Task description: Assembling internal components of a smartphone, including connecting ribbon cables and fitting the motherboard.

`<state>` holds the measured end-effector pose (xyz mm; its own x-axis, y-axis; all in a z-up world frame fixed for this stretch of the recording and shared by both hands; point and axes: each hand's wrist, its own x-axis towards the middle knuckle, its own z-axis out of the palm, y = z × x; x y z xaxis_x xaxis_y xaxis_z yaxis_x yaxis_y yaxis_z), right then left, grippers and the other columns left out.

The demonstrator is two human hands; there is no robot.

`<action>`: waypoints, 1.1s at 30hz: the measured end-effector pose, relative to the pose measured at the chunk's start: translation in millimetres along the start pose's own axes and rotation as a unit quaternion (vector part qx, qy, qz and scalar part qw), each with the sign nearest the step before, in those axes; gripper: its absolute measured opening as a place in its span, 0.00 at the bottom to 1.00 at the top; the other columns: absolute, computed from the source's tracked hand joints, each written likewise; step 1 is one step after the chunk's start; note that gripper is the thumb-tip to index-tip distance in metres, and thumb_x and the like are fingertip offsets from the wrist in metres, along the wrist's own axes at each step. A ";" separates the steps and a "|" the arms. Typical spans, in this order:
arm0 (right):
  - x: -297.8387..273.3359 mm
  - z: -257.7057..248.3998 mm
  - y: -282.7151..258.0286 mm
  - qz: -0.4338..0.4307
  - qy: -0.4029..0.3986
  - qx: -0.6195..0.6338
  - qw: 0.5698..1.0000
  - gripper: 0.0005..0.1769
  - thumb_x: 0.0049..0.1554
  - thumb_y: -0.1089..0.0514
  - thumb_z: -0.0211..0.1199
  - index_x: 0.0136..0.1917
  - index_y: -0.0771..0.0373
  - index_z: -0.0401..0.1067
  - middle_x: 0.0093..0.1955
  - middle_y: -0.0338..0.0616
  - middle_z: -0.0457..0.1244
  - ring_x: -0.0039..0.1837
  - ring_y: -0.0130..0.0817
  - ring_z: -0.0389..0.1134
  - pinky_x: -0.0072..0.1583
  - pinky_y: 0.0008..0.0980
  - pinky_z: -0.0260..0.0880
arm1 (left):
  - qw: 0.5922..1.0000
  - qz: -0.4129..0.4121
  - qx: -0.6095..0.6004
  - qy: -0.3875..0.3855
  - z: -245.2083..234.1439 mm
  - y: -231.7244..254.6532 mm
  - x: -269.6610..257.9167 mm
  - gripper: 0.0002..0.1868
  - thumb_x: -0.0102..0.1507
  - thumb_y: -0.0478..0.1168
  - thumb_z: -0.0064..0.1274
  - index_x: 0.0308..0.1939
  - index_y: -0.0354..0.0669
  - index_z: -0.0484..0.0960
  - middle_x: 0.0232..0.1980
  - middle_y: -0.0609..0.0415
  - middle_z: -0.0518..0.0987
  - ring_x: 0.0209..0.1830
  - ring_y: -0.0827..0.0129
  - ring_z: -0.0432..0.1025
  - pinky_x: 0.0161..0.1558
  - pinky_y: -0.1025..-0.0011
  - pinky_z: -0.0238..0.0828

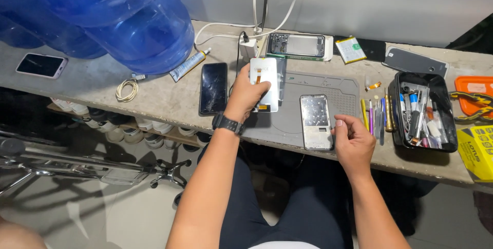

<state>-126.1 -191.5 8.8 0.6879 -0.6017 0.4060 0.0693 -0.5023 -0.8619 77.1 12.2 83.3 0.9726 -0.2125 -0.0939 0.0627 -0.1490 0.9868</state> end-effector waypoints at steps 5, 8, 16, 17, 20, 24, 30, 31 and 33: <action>1.5 0.7 -1.0 -0.005 -0.003 -0.004 1.000 0.10 0.70 0.67 0.63 0.58 0.65 0.84 0.34 0.50 0.70 0.36 0.33 0.70 0.43 0.36 0.71 | 0.993 0.038 0.114 0.004 15.5 -41.3 51.7 0.49 0.53 0.34 0.67 0.78 0.25 0.68 0.64 0.30 0.82 0.67 0.42 0.78 0.62 0.49 0.80; 1.9 0.8 -0.4 -0.004 -0.005 -0.005 1.000 0.09 0.70 0.67 0.63 0.59 0.65 0.84 0.34 0.50 0.70 0.36 0.33 0.70 0.43 0.36 0.71 | 0.979 0.031 0.200 -0.005 20.4 -49.6 62.3 0.48 0.56 0.39 0.68 0.79 0.30 0.68 0.69 0.30 0.78 0.72 0.41 0.74 0.66 0.46 0.78; 3.1 1.2 -1.3 -0.007 -0.009 -0.004 1.000 0.09 0.69 0.67 0.63 0.58 0.66 0.84 0.33 0.50 0.70 0.36 0.35 0.71 0.43 0.37 0.72 | 0.935 0.059 0.350 0.005 23.4 -29.9 29.8 0.39 0.64 0.42 0.62 0.76 0.26 0.70 0.65 0.29 0.78 0.66 0.36 0.77 0.62 0.43 0.80; 3.2 1.3 -1.0 -0.008 -0.009 -0.004 1.000 0.09 0.70 0.67 0.63 0.58 0.66 0.84 0.33 0.50 0.70 0.36 0.35 0.71 0.43 0.37 0.72 | 0.921 0.078 0.380 0.025 25.5 -34.7 30.2 0.38 0.64 0.43 0.63 0.74 0.26 0.72 0.62 0.30 0.77 0.63 0.35 0.78 0.60 0.42 0.81; 3.2 2.9 -0.9 -0.011 -0.009 -0.002 1.000 0.09 0.69 0.68 0.63 0.58 0.66 0.84 0.34 0.50 0.70 0.37 0.35 0.71 0.43 0.37 0.72 | 0.897 0.115 0.423 0.060 27.1 -41.9 28.3 0.35 0.63 0.43 0.65 0.70 0.26 0.76 0.57 0.34 0.76 0.58 0.35 0.78 0.55 0.42 0.82; 4.0 2.5 2.4 -0.002 -0.006 0.008 1.000 0.09 0.69 0.66 0.63 0.57 0.62 0.84 0.32 0.48 0.70 0.37 0.33 0.71 0.43 0.35 0.72 | 0.882 0.181 0.421 0.107 27.2 -53.0 26.4 0.34 0.59 0.42 0.70 0.66 0.27 0.79 0.51 0.37 0.76 0.53 0.34 0.77 0.49 0.40 0.82; 3.8 7.0 3.5 0.000 0.008 0.001 1.000 0.08 0.67 0.65 0.66 0.55 0.61 0.85 0.31 0.48 0.71 0.34 0.36 0.72 0.42 0.35 0.73 | 0.867 0.281 0.382 0.153 31.0 -20.9 -34.0 0.37 0.58 0.41 0.73 0.68 0.29 0.77 0.52 0.37 0.72 0.55 0.35 0.72 0.53 0.42 0.75; 3.6 7.8 1.3 0.002 0.013 -0.005 1.000 0.08 0.67 0.65 0.66 0.55 0.61 0.85 0.31 0.48 0.71 0.34 0.36 0.72 0.42 0.35 0.73 | 0.869 0.283 0.380 0.146 35.3 -21.6 -43.8 0.37 0.58 0.41 0.73 0.68 0.29 0.77 0.52 0.37 0.72 0.55 0.35 0.72 0.53 0.42 0.75; 3.5 8.5 -2.6 0.001 0.016 -0.002 1.000 0.08 0.66 0.65 0.66 0.54 0.60 0.85 0.31 0.47 0.71 0.34 0.34 0.71 0.41 0.35 0.73 | 0.899 0.285 0.309 0.121 43.9 -23.1 -63.5 0.28 0.64 0.38 0.67 0.65 0.30 0.80 0.53 0.37 0.74 0.55 0.37 0.72 0.56 0.47 0.73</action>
<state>-117.7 -187.0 9.9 0.6647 -0.6226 0.4130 0.0647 -0.5027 -0.8620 4.0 -13.2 60.7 0.8326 -0.2192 0.5086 -0.5246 -0.6067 0.5973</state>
